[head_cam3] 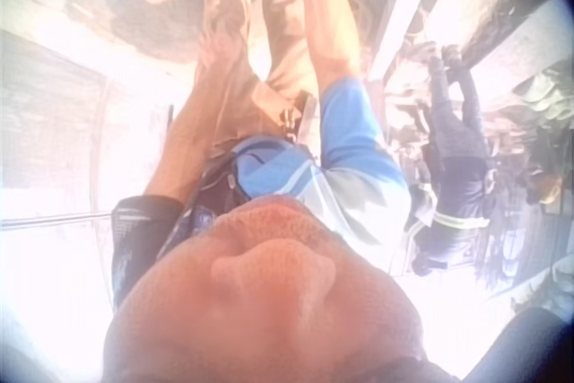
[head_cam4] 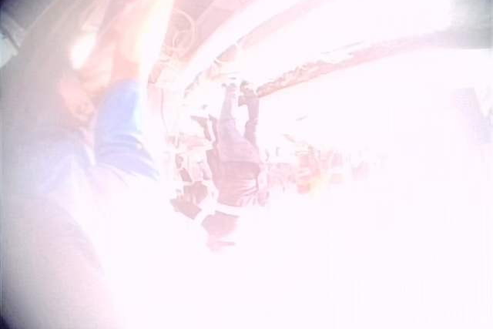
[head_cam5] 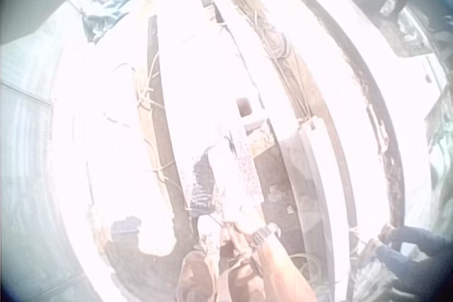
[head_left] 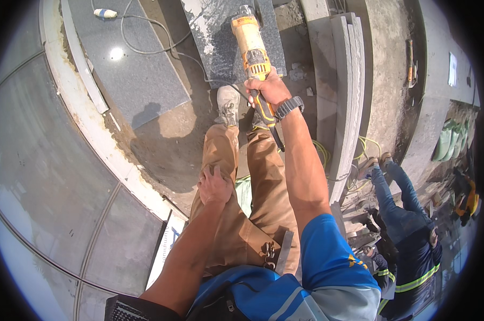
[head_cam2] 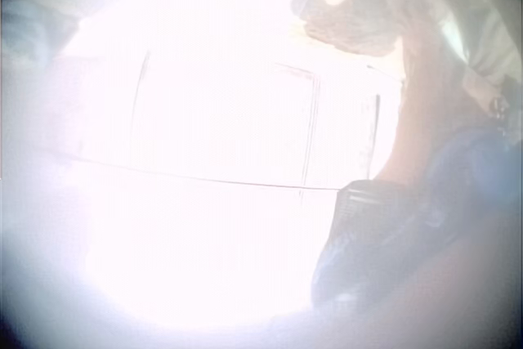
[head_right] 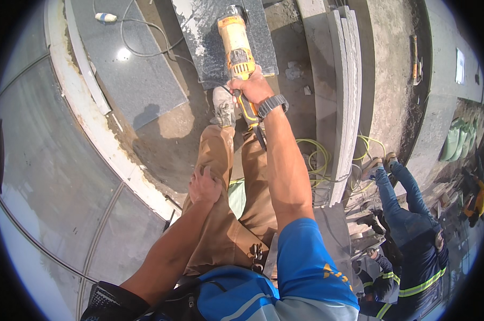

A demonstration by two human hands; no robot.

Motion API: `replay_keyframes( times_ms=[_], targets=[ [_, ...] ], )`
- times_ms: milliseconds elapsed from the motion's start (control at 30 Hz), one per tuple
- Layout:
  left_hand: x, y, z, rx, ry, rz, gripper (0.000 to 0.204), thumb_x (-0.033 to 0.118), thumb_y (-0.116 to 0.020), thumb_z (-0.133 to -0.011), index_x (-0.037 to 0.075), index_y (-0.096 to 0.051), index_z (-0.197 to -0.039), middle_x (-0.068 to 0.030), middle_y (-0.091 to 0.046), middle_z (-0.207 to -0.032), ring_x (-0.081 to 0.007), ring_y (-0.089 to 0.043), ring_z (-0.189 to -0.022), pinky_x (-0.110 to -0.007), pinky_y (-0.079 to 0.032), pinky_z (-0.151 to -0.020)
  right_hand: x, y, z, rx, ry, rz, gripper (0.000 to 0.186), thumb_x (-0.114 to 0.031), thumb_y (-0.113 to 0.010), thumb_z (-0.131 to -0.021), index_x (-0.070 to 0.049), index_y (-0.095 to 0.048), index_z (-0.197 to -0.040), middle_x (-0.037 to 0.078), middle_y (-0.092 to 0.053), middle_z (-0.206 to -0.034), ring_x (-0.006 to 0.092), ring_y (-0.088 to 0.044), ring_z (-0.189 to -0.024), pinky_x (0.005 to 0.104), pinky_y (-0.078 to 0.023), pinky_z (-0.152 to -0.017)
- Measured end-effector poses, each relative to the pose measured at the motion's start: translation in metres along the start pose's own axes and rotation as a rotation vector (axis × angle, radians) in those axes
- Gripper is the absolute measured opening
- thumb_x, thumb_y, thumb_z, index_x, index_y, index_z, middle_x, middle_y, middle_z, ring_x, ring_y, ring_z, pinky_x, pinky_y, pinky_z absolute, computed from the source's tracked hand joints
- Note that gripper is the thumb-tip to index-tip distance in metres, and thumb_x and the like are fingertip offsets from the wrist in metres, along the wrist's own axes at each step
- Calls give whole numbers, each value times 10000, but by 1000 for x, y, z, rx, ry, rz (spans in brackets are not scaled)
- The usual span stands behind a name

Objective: The person uses a handheld angle grinder to cut a dark stone slab placed on a concrete ledge. The person holds the tool with both hands and moves it along the slab's surface, generating dust. Other workers are visible in the background.

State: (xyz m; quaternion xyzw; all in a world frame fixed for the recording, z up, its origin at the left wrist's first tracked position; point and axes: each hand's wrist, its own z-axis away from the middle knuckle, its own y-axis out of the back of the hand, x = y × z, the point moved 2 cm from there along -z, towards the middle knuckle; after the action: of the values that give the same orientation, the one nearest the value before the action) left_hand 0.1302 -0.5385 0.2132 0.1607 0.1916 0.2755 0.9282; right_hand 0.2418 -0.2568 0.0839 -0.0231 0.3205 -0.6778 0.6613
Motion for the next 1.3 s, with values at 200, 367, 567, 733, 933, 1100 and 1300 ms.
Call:
replay_keyframes(
  times_ms=[200,367,567,733,933,1100,1300],
  targets=[
    [2,1,1,-12,17,-11,601,362,-615,-929,159,-519,-1486,-162,-451,-1538,-381,-479,-1403,-505,-411,-1133,-11,-2,-8,-6,-2,31,537,29,-749,-852,-64,-362,-1211,118,-646,-799,215,-638,-536,369,-553,-451],
    [1,0,1,-24,14,23,583,352,-585,-937,146,-520,-1478,-161,-424,-1556,-400,-456,-1418,-527,-397,-1132,-22,-5,-22,-42,16,45,361,21,-726,-883,-35,-486,-1147,103,-658,-773,204,-649,-543,360,-561,-465],
    [-2,-7,1,-2,18,30,600,348,-590,-934,147,-510,-1493,-159,-416,-1563,-397,-462,-1416,-527,-407,-1128,-39,-9,-36,-134,38,76,256,-1,-727,-898,-14,-555,-1086,101,-671,-777,195,-658,-550,356,-565,-463],
    [1,-6,2,-25,37,40,615,348,-604,-930,154,-501,-1504,-163,-417,-1562,-393,-448,-1432,-515,-396,-1151,-43,-6,-50,-124,44,81,222,-14,-737,-906,-8,-571,-1053,107,-665,-772,198,-653,-552,361,-562,-469],
    [-2,-13,3,-18,41,42,630,351,-609,-927,151,-493,-1512,-165,-416,-1560,-391,-443,-1432,-513,-389,-1160,-53,-10,-58,-140,29,113,224,-23,-740,-911,-9,-572,-1058,115,-662,-783,202,-651,-571,377,-560,-484],
    [-3,-15,4,-20,53,47,602,359,-606,-935,149,-518,-1492,-150,-421,-1554,-383,-431,-1439,-514,-396,-1144,-59,-14,-67,-124,24,127,217,-44,-751,-916,-6,-585,-1050,117,-669,-783,204,-653,-576,372,-564,-489],
    [-2,-16,5,-32,54,45,605,362,-609,-938,152,-506,-1496,-151,-418,-1551,-383,-434,-1438,-513,-398,-1141,-66,-14,-79,-129,12,130,219,-58,-756,-921,-11,-589,-1055,113,-676,-792,197,-655,-586,362,-569,-499]
  ],
)
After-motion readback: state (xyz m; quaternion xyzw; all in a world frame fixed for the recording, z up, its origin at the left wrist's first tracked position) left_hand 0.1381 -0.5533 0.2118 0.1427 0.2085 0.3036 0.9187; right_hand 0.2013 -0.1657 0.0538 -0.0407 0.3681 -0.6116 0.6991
